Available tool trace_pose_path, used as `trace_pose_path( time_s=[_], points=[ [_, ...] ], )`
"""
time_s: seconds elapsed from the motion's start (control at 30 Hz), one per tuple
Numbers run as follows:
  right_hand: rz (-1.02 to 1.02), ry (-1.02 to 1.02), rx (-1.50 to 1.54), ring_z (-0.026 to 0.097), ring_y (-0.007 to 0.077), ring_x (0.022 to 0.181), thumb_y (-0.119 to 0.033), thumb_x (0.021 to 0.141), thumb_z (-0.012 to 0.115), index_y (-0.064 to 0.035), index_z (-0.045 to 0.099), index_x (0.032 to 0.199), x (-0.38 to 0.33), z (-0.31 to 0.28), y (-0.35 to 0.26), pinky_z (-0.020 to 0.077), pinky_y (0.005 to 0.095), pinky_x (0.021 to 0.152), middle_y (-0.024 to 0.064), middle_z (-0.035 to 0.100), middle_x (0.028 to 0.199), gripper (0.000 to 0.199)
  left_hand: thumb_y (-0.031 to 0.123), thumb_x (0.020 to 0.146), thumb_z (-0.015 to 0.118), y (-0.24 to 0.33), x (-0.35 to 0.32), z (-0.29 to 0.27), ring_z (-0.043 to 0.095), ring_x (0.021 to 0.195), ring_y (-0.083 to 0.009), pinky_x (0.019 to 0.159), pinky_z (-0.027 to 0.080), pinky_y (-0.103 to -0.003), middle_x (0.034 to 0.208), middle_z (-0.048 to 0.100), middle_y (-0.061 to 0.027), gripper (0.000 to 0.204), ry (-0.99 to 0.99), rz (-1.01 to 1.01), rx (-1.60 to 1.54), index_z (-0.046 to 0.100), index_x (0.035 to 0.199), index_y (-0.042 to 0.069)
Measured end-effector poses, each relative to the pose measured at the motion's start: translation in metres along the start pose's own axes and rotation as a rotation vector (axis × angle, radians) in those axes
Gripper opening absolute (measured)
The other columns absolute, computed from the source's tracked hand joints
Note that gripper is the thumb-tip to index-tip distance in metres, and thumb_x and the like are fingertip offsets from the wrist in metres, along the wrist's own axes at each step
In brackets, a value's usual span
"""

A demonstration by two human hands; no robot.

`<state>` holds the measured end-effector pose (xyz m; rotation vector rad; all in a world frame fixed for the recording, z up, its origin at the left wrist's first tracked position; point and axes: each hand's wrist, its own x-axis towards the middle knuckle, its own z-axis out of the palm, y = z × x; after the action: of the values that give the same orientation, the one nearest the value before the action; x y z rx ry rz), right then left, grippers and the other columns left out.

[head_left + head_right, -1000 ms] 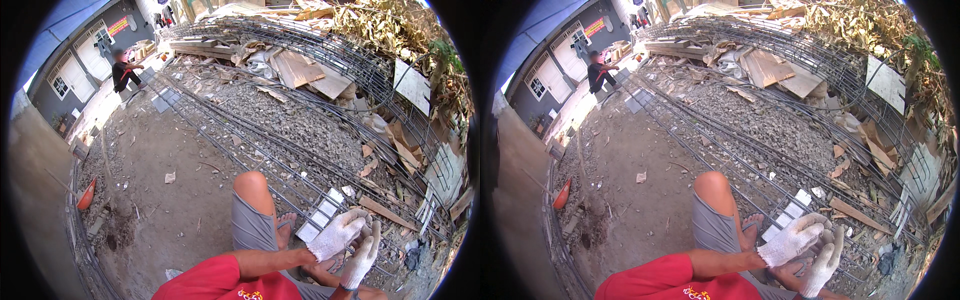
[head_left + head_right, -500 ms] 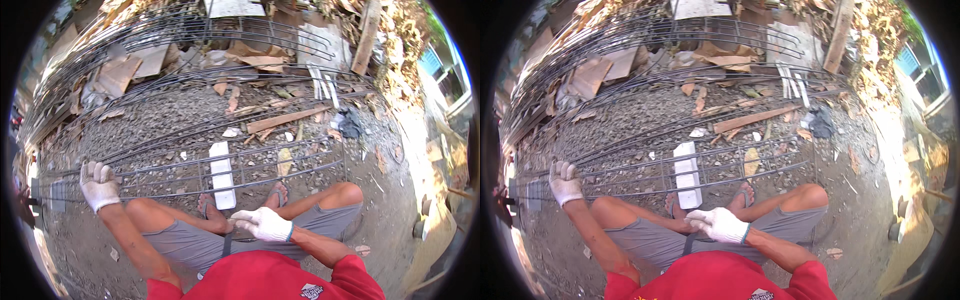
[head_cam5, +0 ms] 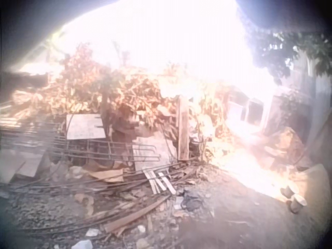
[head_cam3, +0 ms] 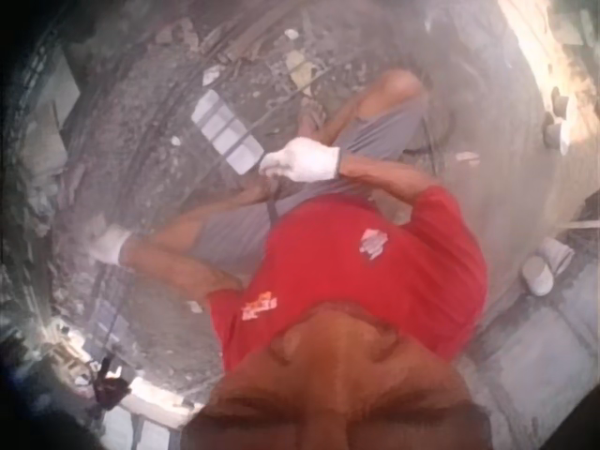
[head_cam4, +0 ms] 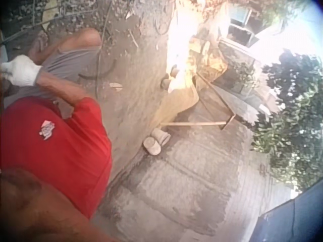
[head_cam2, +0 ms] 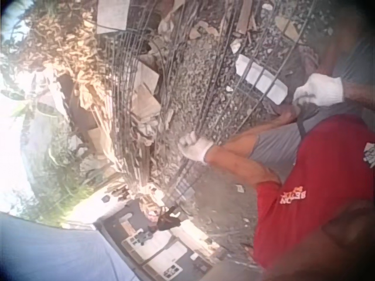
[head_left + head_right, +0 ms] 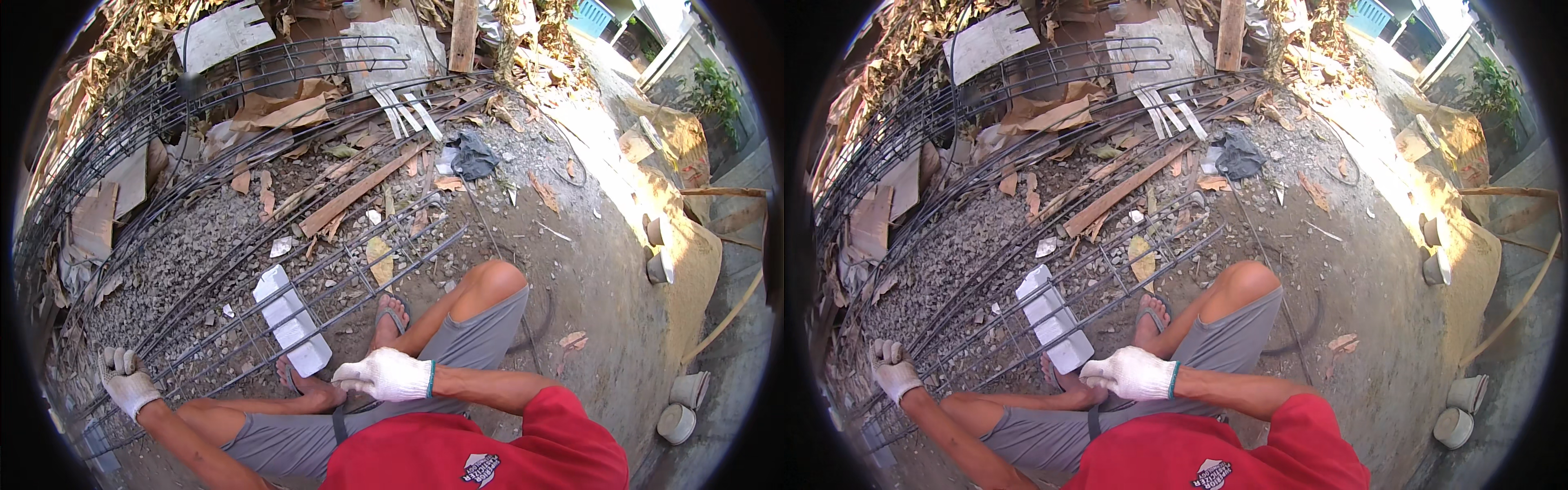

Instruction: The person sits on the ground and ties a grid of steel rebar using wire and pliers. They repeatedly pick up wire, wrap it around the intersections of the rebar, and twist it tight with pliers to secure the mesh structure.

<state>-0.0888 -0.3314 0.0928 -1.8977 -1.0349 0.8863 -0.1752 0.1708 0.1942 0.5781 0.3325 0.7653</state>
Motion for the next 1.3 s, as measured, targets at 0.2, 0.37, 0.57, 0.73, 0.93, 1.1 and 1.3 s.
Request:
trace_pose_path(
  time_s=[0.2, 0.37, 0.57, 0.73, 0.93, 1.1, 1.3],
  points=[
    [-0.109, 0.419, -0.242, 0.056, 0.0418, 0.132, -0.041, 0.093, 0.071, -0.0086, 0.050, 0.148, 0.021, -0.093, -0.059, 0.0483, 0.0490, 0.106, 0.0219, 0.055, 0.145, 0.068, 0.017, 0.111, 0.051, -0.084, -0.050, 0.109, 0.066, 0.116, -0.0235, 0.099, 0.055, -0.039, 0.123, 0.070, -0.0143, 0.029, -0.137, 0.068, 0.255, 0.060, 0.132, 0.000],
    [-0.497, 0.812, -0.170, 0.074, 0.0383, 0.097, -0.027, 0.096, 0.074, -0.0054, 0.055, 0.144, 0.046, -0.151, -0.144, 0.0583, 0.0449, 0.085, 0.0208, 0.073, 0.107, 0.056, 0.017, 0.109, 0.055, -0.193, -0.133, 0.245, 0.065, 0.123, -0.0207, 0.100, 0.056, -0.033, 0.131, 0.068, -0.0138, 0.035, -0.365, -0.091, 0.403, 0.058, 0.140, 0.001],
    [-0.535, 0.951, -0.075, 0.078, 0.0272, 0.086, -0.012, 0.099, 0.067, -0.0085, 0.070, 0.130, 0.072, -0.153, -0.130, 0.0602, 0.0349, 0.073, 0.0160, 0.077, 0.098, 0.031, 0.011, 0.104, 0.064, -0.199, -0.118, 0.228, 0.064, 0.121, -0.0184, 0.101, 0.054, -0.030, 0.141, 0.060, -0.0130, 0.044, -0.563, -0.004, 0.570, 0.053, 0.145, -0.002],
    [-0.222, 0.881, -0.649, 0.075, 0.0270, 0.072, -0.016, 0.098, 0.068, -0.0184, 0.073, 0.127, 0.046, -0.186, -0.116, 0.0587, 0.0355, 0.063, 0.0126, 0.076, 0.087, 0.030, 0.012, 0.100, 0.066, -0.230, -0.094, 0.119, 0.068, 0.113, -0.0188, 0.099, 0.053, -0.033, 0.121, 0.073, -0.0136, 0.037, -0.582, -0.215, 1.221, 0.065, 0.133, -0.005],
    [0.071, 0.246, -1.032, 0.074, 0.0354, 0.078, -0.018, 0.092, 0.063, -0.0184, 0.073, 0.114, 0.078, -0.179, -0.064, 0.0583, 0.0482, 0.067, 0.0141, 0.073, 0.082, 0.025, 0.042, 0.099, 0.055, -0.294, -0.094, -0.023, 0.072, 0.093, -0.0361, 0.083, 0.054, -0.043, 0.096, 0.076, -0.0193, 0.044, -0.960, -0.326, 1.807, 0.076, 0.108, 0.004],
    [-0.003, 0.074, -1.048, 0.074, 0.0361, 0.074, -0.016, 0.081, 0.066, -0.0123, 0.080, 0.089, 0.109, -0.121, 0.018, 0.0586, 0.0480, 0.063, 0.0154, 0.073, 0.077, 0.017, 0.036, 0.097, 0.063, -0.310, -0.093, -0.013, 0.064, 0.075, -0.0165, 0.072, 0.051, -0.035, 0.078, 0.071, -0.0104, 0.040, -0.920, -0.603, 1.590, 0.074, 0.096, -0.002],
    [-0.133, 0.013, -1.081, 0.076, 0.0341, 0.076, -0.018, 0.079, 0.067, -0.0098, 0.082, 0.083, 0.161, -0.076, 0.026, 0.0586, 0.0447, 0.065, 0.0146, 0.077, 0.080, 0.018, 0.032, 0.094, 0.069, -0.313, -0.085, -0.018, 0.061, 0.067, -0.0123, 0.063, 0.049, -0.030, 0.074, 0.070, -0.0051, 0.033, -0.856, -0.726, 1.544, 0.075, 0.088, 0.000]
  ],
)
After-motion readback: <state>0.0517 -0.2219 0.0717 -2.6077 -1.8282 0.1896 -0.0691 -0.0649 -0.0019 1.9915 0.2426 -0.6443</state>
